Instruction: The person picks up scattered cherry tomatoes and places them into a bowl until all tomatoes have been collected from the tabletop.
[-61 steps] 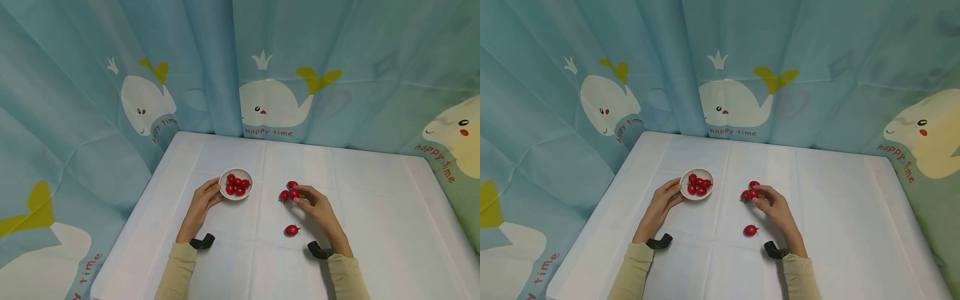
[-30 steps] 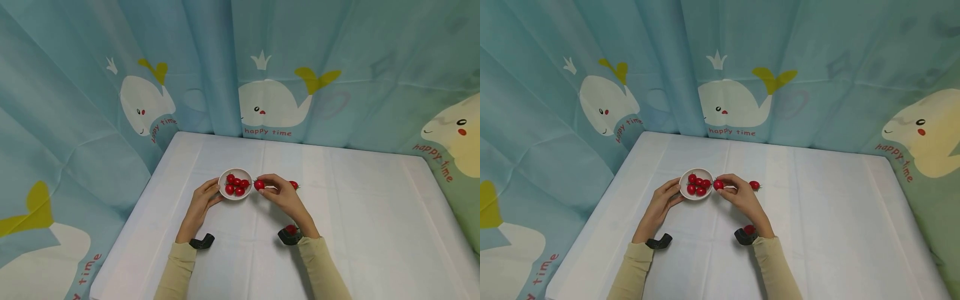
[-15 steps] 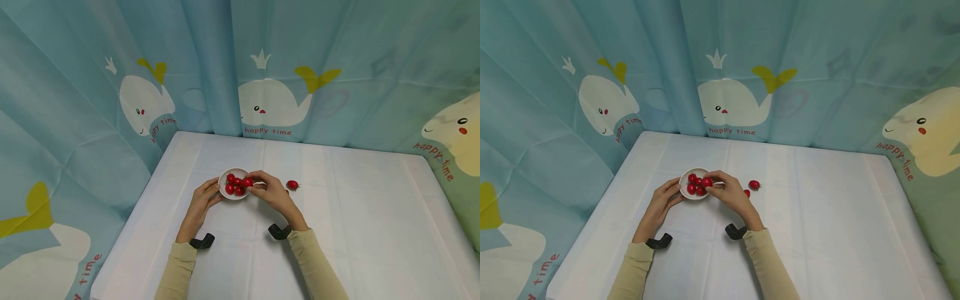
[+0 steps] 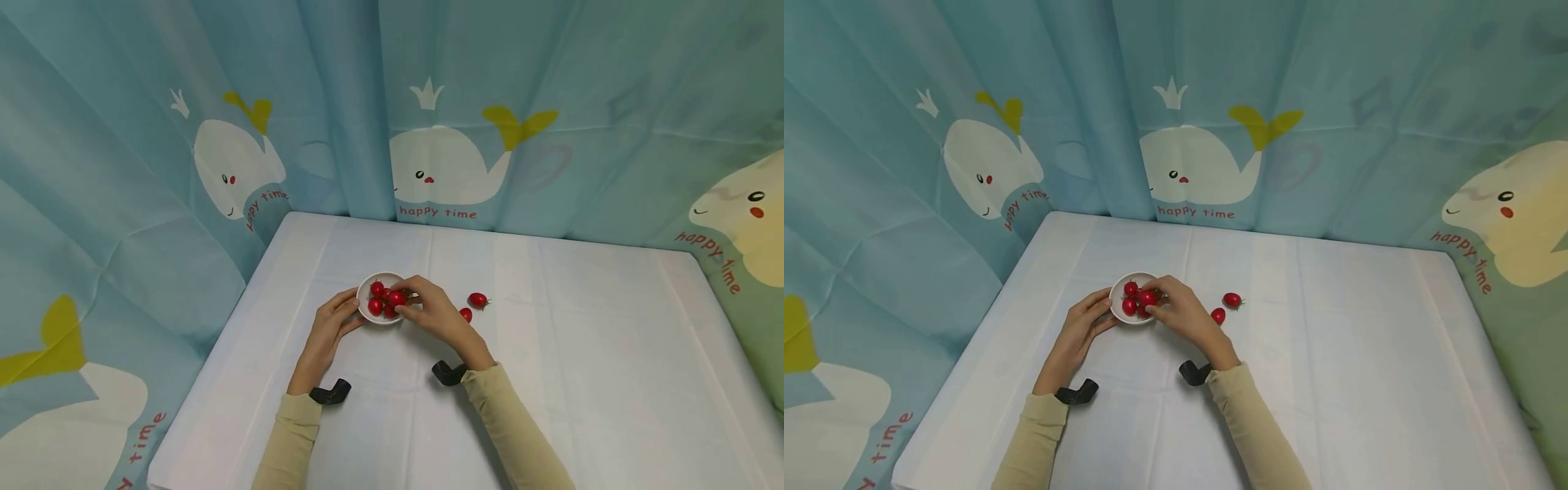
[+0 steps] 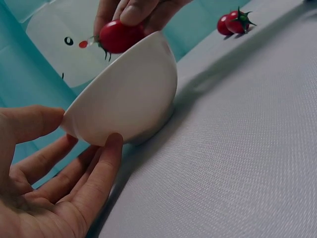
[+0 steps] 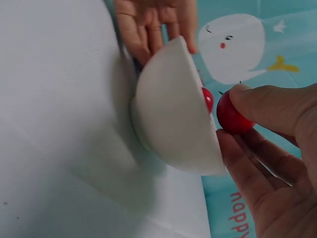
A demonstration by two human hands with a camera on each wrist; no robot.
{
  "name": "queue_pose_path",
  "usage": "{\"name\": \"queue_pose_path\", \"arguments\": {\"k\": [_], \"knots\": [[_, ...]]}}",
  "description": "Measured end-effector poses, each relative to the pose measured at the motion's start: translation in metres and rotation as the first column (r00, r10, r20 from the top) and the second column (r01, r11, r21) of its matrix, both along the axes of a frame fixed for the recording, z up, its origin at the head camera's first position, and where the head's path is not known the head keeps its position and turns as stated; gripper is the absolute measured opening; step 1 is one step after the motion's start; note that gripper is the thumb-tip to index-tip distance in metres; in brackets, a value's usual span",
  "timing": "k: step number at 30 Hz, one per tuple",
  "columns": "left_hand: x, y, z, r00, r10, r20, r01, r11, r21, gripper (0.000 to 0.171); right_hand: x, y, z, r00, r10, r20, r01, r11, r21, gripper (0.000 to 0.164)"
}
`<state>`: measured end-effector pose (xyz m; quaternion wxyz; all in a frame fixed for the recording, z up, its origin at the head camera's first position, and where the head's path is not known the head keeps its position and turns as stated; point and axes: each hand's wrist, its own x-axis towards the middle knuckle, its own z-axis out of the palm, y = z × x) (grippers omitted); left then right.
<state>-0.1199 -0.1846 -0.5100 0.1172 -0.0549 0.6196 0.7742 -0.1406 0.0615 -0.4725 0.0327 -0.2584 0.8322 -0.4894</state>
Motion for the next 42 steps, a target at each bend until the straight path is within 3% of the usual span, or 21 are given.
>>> {"name": "queue_pose_path", "arguments": {"k": [11, 21, 31, 42], "knots": [[-0.001, 0.0, 0.002, 1.0, -0.021, -0.009, 0.021, 1.0, -0.006, 0.045, -0.002, -0.012, 0.0, 0.991, 0.13, -0.041, -0.122, 0.979, 0.164, 0.035], [0.0, 0.0, 0.003, 1.0, -0.01, 0.008, 0.01, 0.999, -0.03, 0.043, -0.002, -0.02, 0.005, 0.972, 0.208, -0.112, -0.167, 0.942, 0.292, 0.026], [0.001, -0.001, 0.001, 1.0, -0.011, -0.004, 0.01, 1.0, -0.024, 0.043, -0.002, -0.021, 0.006, 0.955, 0.253, -0.158, -0.185, 0.917, 0.353, 0.026], [0.001, -0.002, -0.001, 1.0, -0.013, -0.008, 0.013, 1.0, -0.024, 0.044, -0.001, -0.022, 0.006, 0.953, 0.254, -0.165, -0.184, 0.918, 0.352, 0.024]]}}
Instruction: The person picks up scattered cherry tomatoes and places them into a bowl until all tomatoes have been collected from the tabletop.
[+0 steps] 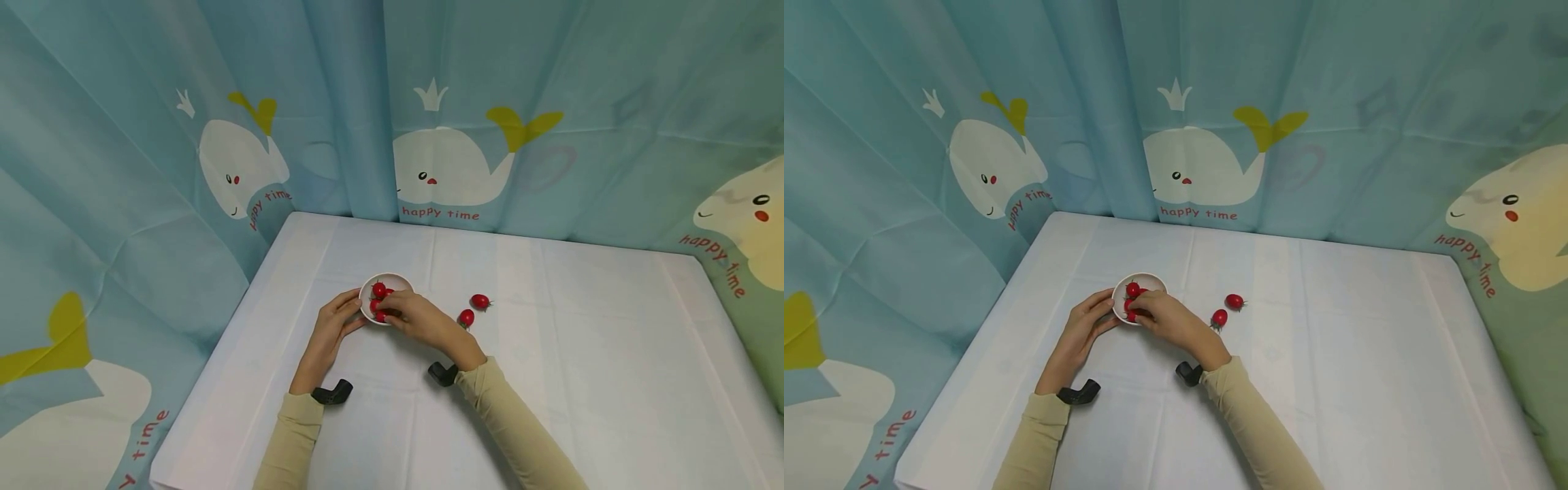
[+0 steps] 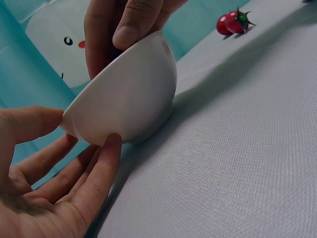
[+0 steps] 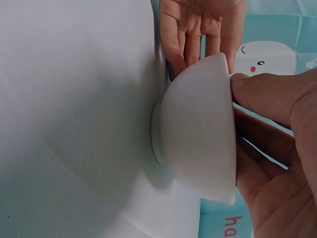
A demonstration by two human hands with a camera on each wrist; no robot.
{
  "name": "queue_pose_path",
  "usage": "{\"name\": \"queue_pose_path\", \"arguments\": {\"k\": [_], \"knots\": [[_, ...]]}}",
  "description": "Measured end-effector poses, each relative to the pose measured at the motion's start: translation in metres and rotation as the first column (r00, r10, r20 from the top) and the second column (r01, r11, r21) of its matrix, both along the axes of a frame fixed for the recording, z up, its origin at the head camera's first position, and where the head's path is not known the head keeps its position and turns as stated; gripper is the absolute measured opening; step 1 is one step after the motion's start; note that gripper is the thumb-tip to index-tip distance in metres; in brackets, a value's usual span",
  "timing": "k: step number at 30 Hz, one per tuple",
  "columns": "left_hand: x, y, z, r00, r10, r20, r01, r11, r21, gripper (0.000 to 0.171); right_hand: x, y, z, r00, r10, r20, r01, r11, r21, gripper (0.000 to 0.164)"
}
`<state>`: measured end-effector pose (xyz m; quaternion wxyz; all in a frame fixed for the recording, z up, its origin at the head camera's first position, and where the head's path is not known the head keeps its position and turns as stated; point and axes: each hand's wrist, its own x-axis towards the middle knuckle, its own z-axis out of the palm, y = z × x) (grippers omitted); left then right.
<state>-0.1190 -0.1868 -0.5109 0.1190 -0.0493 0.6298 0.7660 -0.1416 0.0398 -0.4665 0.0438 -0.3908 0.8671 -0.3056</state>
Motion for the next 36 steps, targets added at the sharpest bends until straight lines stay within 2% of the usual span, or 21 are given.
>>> {"name": "queue_pose_path", "arguments": {"k": [13, 21, 28, 36], "knots": [[0.001, -0.001, 0.001, 1.0, 0.007, -0.005, -0.007, 1.0, -0.009, 0.043, 0.01, 0.005, 0.015, 0.999, -0.025, 0.021, 0.025, 0.999, -0.025, 0.024], [-0.001, 0.001, 0.002, 1.0, 0.02, 0.006, -0.02, 1.0, -0.018, 0.043, 0.023, 0.023, 0.026, 0.999, -0.047, 0.007, 0.047, 0.994, -0.095, 0.025], [0.0, 0.0, 0.001, 1.0, 0.011, 0.012, -0.011, 1.0, -0.013, 0.044, 0.037, 0.041, 0.024, 0.997, -0.07, 0.012, 0.07, 0.997, -0.038, 0.031], [0.0, 0.001, 0.0, 1.0, 0.013, 0.011, -0.012, 1.0, -0.012, 0.044, 0.051, 0.066, 0.015, 0.996, -0.09, 0.0, 0.09, 0.996, 0.007, 0.029]]}}
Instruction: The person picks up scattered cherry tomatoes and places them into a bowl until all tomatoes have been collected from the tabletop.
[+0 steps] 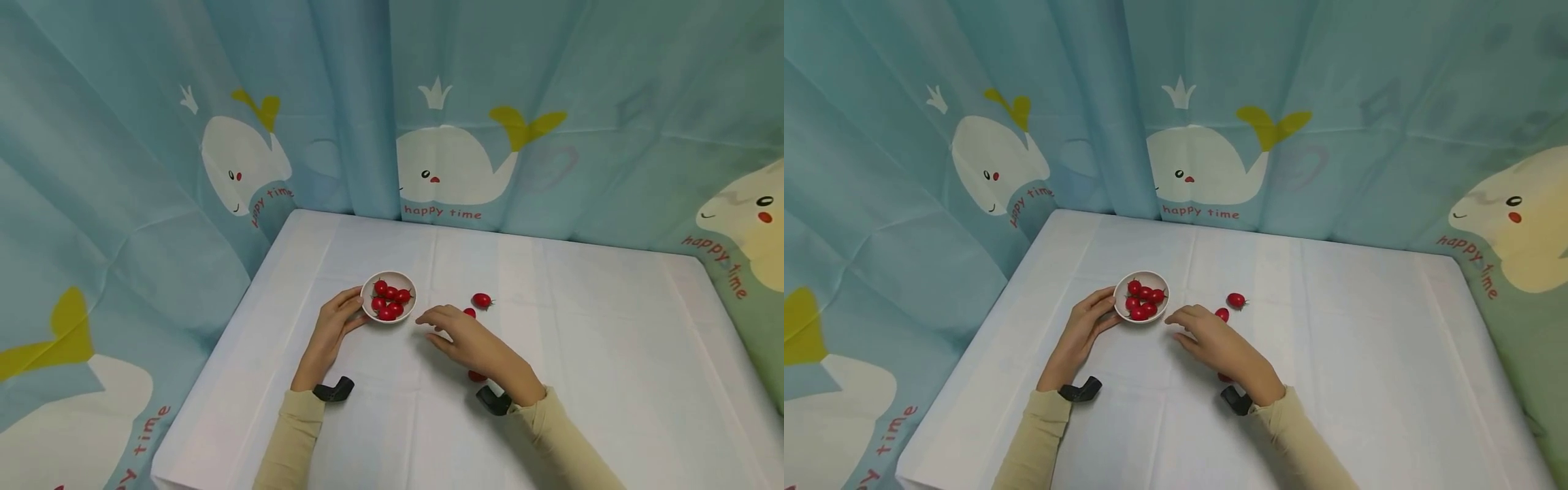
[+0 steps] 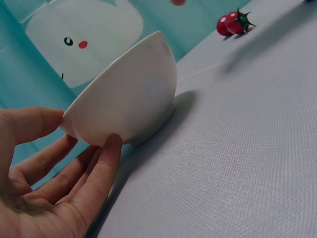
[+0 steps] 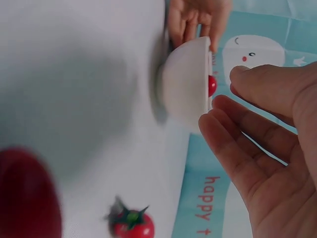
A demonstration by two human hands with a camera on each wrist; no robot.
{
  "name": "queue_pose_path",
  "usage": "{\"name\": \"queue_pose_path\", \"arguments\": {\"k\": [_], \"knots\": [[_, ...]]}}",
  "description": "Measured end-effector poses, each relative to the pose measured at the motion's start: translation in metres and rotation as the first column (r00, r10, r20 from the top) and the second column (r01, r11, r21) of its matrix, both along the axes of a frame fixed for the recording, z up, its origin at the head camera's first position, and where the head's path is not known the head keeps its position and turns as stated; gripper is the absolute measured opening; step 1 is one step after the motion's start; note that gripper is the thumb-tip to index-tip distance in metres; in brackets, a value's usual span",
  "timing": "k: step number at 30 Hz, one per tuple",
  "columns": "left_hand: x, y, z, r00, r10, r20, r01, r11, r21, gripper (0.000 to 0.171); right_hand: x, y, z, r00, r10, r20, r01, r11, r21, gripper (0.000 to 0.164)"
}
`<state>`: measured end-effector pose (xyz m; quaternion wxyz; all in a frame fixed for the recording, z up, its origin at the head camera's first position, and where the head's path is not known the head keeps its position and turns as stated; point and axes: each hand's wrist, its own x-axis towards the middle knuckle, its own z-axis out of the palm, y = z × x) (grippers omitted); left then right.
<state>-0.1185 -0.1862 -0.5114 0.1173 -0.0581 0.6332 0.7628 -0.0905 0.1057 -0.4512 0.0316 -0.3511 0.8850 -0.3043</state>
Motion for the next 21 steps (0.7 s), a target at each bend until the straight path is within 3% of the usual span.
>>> {"name": "queue_pose_path", "arguments": {"k": [10, 21], "knots": [[-0.002, 0.001, 0.0, 1.0, 0.0, 0.013, 0.0, 1.0, 0.012, 0.044, 0.014, 0.026, -0.005, 1.0, -0.004, 0.018, 0.003, 0.999, 0.041, 0.034], [-0.001, 0.0, -0.001, 1.0, -0.004, 0.001, 0.004, 1.0, -0.002, 0.044, 0.024, 0.053, -0.017, 0.986, -0.003, 0.166, 0.027, 0.989, -0.142, 0.041]]}}
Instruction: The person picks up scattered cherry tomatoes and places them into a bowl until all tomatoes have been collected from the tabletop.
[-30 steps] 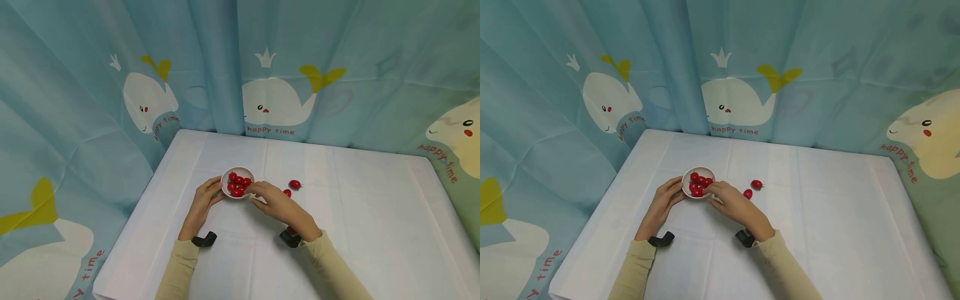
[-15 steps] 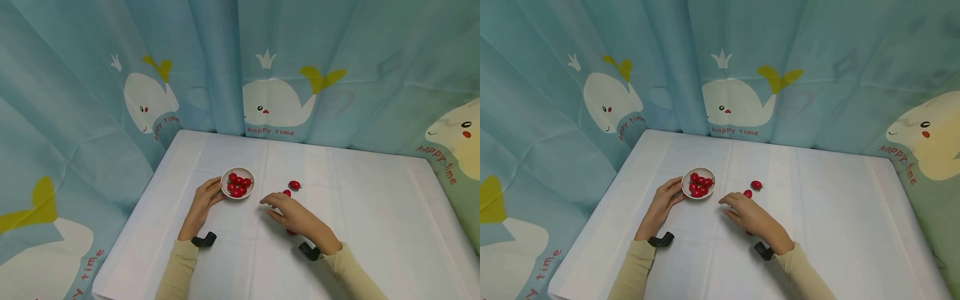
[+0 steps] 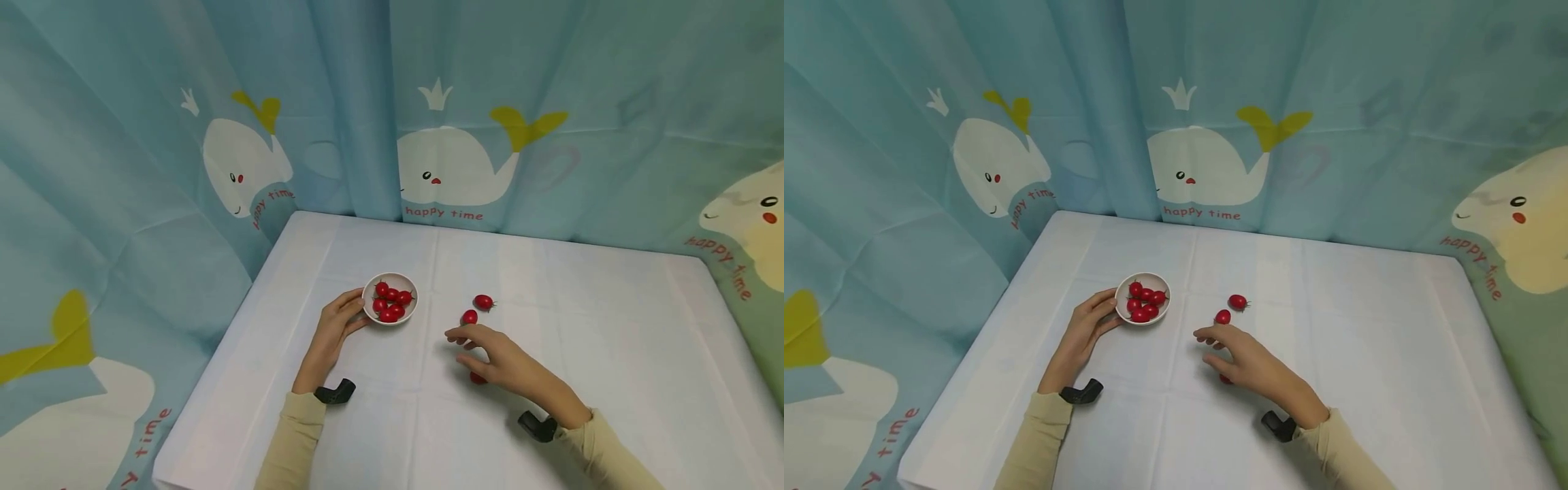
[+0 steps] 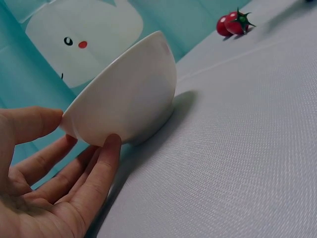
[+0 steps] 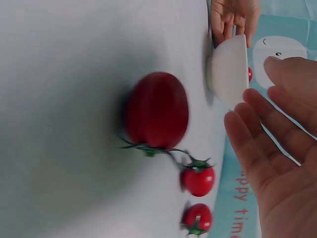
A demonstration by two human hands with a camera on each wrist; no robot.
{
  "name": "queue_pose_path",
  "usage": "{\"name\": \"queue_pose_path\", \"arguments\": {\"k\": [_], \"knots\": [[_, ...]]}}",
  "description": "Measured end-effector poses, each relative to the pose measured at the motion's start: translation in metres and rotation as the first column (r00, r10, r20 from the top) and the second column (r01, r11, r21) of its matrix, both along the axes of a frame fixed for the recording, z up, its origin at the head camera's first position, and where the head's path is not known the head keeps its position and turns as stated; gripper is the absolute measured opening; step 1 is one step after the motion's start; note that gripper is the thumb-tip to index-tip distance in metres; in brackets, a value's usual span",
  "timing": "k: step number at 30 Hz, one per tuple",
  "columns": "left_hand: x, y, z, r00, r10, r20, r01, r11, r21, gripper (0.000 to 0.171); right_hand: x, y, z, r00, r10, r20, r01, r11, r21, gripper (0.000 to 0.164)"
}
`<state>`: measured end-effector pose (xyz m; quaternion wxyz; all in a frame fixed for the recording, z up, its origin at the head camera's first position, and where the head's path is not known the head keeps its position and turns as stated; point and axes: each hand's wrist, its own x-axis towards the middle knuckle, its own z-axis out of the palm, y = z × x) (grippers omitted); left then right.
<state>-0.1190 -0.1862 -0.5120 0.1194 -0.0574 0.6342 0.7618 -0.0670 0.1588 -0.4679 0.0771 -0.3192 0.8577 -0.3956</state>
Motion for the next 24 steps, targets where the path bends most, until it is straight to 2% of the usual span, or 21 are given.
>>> {"name": "queue_pose_path", "arguments": {"k": [7, 12, 17, 24], "knots": [[0.001, 0.0, 0.0, 1.0, 0.003, 0.004, -0.003, 1.0, 0.009, 0.044, 0.009, 0.012, -0.009, 0.998, -0.056, 0.012, 0.056, 0.997, -0.052, 0.046], [0.001, 0.001, 0.0, 1.0, 0.004, 0.005, -0.004, 1.0, 0.007, 0.045, 0.018, 0.02, -0.018, 0.995, -0.103, 0.007, 0.103, 0.995, -0.001, 0.051], [0.002, 0.0, -0.001, 1.0, 0.008, -0.007, -0.008, 1.0, 0.005, 0.047, 0.025, 0.024, -0.025, 0.988, -0.151, 0.041, 0.148, 0.986, 0.07, 0.05], [0.001, 0.0, -0.001, 1.0, 0.004, -0.005, -0.004, 1.0, 0.009, 0.046, 0.03, 0.026, -0.034, 0.989, -0.149, 0.002, 0.149, 0.986, 0.073, 0.049]]}}
